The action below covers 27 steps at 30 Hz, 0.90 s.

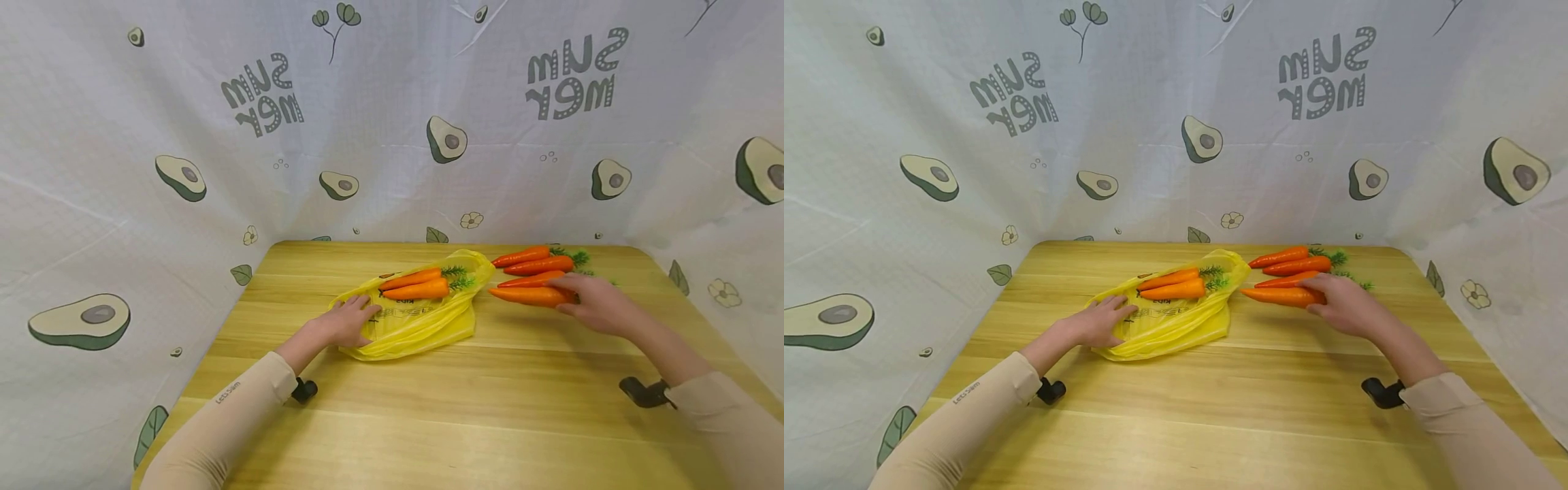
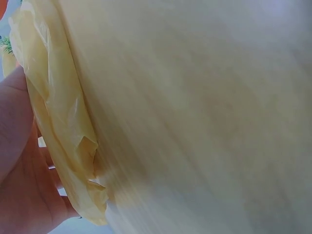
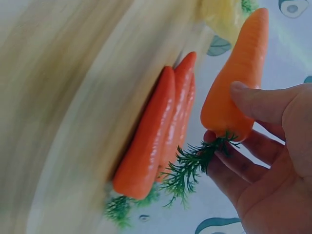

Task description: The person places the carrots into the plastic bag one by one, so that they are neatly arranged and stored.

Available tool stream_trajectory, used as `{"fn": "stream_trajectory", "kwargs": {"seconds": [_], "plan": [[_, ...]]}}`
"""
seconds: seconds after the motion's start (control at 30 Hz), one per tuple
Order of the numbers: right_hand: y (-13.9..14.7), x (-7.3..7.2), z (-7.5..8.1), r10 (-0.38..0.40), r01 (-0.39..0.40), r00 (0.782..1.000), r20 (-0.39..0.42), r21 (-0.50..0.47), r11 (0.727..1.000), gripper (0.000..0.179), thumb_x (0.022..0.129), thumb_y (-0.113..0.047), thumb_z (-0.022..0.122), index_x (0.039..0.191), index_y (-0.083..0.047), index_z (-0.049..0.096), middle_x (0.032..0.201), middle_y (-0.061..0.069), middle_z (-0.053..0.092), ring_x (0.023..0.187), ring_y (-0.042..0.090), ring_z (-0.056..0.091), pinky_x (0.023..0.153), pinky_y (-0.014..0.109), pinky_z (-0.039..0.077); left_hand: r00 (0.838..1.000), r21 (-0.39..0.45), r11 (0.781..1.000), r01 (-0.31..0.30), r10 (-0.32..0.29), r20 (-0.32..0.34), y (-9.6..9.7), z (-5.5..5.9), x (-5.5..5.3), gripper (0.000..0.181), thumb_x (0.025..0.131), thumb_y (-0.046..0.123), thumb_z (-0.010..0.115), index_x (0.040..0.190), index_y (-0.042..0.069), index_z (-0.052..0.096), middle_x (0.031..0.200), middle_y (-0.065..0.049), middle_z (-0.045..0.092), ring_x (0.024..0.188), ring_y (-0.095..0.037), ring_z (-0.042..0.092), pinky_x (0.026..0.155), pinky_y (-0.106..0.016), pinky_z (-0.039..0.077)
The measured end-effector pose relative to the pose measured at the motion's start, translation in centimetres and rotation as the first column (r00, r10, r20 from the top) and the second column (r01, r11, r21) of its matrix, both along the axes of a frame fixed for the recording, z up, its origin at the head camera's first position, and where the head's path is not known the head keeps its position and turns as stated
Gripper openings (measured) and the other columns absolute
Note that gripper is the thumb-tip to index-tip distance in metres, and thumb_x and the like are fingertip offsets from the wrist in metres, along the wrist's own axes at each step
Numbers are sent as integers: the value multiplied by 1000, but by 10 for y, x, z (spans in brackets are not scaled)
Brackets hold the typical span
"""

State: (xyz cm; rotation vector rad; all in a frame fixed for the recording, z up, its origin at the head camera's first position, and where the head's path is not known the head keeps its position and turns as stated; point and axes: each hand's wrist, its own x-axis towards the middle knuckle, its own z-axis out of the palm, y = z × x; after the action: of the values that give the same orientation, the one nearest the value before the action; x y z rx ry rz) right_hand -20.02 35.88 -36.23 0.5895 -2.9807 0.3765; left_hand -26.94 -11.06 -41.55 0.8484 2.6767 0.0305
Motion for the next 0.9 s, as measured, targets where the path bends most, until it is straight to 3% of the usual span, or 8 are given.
{"fn": "stream_trajectory", "kwargs": {"seconds": [0.43,0.57,0.7,0.9], "plan": [[-30,-8,17,20,-20,1000,15,-4,1000,48,88,-8,77,132,3,63,128,26,65,113,45,61,95,65,47,1000,8,1000,-1,1,5,0,2,0,76,95,42,68,159,20,33,167,-15,21,154,-35,18,119,-65,20],[-38,-12,20,33,-33,999,8,-6,999,48,87,-9,77,132,-1,64,125,23,67,99,35,63,86,56,52,1000,5,1000,-2,2,6,0,2,1,76,95,42,69,158,19,33,166,-15,21,154,-35,19,119,-65,20],[-46,-15,23,64,-64,998,-2,-6,998,49,86,-12,79,132,-6,66,126,20,67,89,24,59,76,43,50,1000,-1,1000,-3,3,9,0,3,1,77,95,42,68,159,20,32,167,-15,20,155,-35,18,120,-64,20],[-61,-22,29,86,-86,996,9,2,996,46,88,-11,77,131,-3,66,126,19,68,94,25,61,82,46,53,1000,-6,1000,-4,4,7,0,3,0,76,96,42,67,159,20,31,167,-14,19,155,-34,18,120,-64,20]]}}
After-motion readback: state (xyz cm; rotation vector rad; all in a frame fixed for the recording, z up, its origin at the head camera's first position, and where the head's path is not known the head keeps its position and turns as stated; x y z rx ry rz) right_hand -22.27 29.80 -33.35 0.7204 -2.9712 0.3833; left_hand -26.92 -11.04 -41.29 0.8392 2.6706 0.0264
